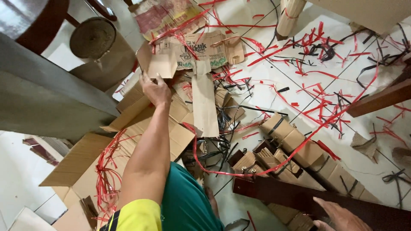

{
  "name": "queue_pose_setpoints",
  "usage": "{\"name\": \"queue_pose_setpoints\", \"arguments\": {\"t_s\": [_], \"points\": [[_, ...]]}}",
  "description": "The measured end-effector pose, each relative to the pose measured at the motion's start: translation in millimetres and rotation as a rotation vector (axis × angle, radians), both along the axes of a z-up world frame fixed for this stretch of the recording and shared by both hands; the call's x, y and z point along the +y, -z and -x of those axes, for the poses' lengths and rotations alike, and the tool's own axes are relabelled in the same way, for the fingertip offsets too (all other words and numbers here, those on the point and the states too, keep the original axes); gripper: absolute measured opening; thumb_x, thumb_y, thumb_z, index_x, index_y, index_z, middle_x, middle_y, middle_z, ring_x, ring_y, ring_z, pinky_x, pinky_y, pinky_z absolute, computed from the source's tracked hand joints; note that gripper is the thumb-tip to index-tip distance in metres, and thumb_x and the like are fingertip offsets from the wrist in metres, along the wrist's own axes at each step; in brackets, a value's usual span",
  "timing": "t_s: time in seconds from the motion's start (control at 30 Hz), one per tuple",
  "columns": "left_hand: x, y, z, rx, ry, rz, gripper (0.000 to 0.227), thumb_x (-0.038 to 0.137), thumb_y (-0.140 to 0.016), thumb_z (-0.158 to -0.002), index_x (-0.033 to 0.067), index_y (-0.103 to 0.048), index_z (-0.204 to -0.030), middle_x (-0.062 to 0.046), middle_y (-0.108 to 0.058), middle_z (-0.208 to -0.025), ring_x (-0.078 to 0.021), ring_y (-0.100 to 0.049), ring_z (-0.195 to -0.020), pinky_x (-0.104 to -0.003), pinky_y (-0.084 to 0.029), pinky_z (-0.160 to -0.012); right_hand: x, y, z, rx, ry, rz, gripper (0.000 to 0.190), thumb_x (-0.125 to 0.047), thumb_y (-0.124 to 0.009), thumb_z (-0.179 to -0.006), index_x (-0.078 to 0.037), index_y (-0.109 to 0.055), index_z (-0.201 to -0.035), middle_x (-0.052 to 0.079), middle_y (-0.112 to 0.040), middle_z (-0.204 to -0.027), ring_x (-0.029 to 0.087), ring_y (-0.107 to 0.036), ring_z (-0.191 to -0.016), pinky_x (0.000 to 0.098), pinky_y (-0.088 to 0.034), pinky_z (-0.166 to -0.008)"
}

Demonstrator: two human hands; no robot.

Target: Wrapping wooden planks in corrugated cardboard and securing them with red plastic string.

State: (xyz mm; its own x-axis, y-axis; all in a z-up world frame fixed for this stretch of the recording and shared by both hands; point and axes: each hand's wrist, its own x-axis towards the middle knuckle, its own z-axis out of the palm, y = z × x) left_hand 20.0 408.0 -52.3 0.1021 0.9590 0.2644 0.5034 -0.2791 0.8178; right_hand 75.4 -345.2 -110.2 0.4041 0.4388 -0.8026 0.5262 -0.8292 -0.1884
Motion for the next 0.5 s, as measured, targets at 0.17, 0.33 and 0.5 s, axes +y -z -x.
{"name": "queue_pose_setpoints", "arguments": {"t_s": [0.17,0.33,0.5], "points": [[-12.6,-54.9,18.9,-0.120,-0.036,-0.186,0.040,0.004,-0.064,-0.089,-0.0017,-0.067,-0.128,-0.016,-0.068,-0.133,-0.0299,-0.063,-0.126,-0.038,-0.046,-0.113,13.2,-27.4,6.6,-0.221,-0.016,-0.241,0.081,-0.059,-0.078,-0.082,-0.046,-0.039,-0.152,-0.015,-0.058,-0.149,0.006,-0.067,-0.131,0.0273,-0.055,-0.109],[-82.9,-154.8,36.4,-0.433,0.161,0.241,0.050,-0.011,-0.048,-0.086,0.0087,-0.068,-0.127,-0.002,-0.075,-0.094,-0.0130,-0.059,-0.037,-0.026,-0.049,-0.033,64.3,-117.6,26.7,-0.340,0.173,-0.443,0.067,-0.044,-0.074,-0.082,-0.036,-0.055,-0.146,-0.007,-0.063,-0.148,0.011,-0.064,-0.134,0.0313,-0.050,-0.111],[-126.4,-158.3,26.7,-0.585,0.600,0.439,0.048,-0.005,-0.050,-0.072,0.0049,-0.077,-0.111,0.006,-0.055,-0.073,-0.0053,-0.048,-0.062,-0.020,-0.041,-0.057,88.5,-162.0,28.5,-0.655,0.230,-0.766,0.081,-0.035,-0.070,-0.084,-0.013,-0.041,-0.157,0.015,-0.049,-0.157,0.034,-0.045,-0.145,0.0482,-0.037,-0.115]]}}
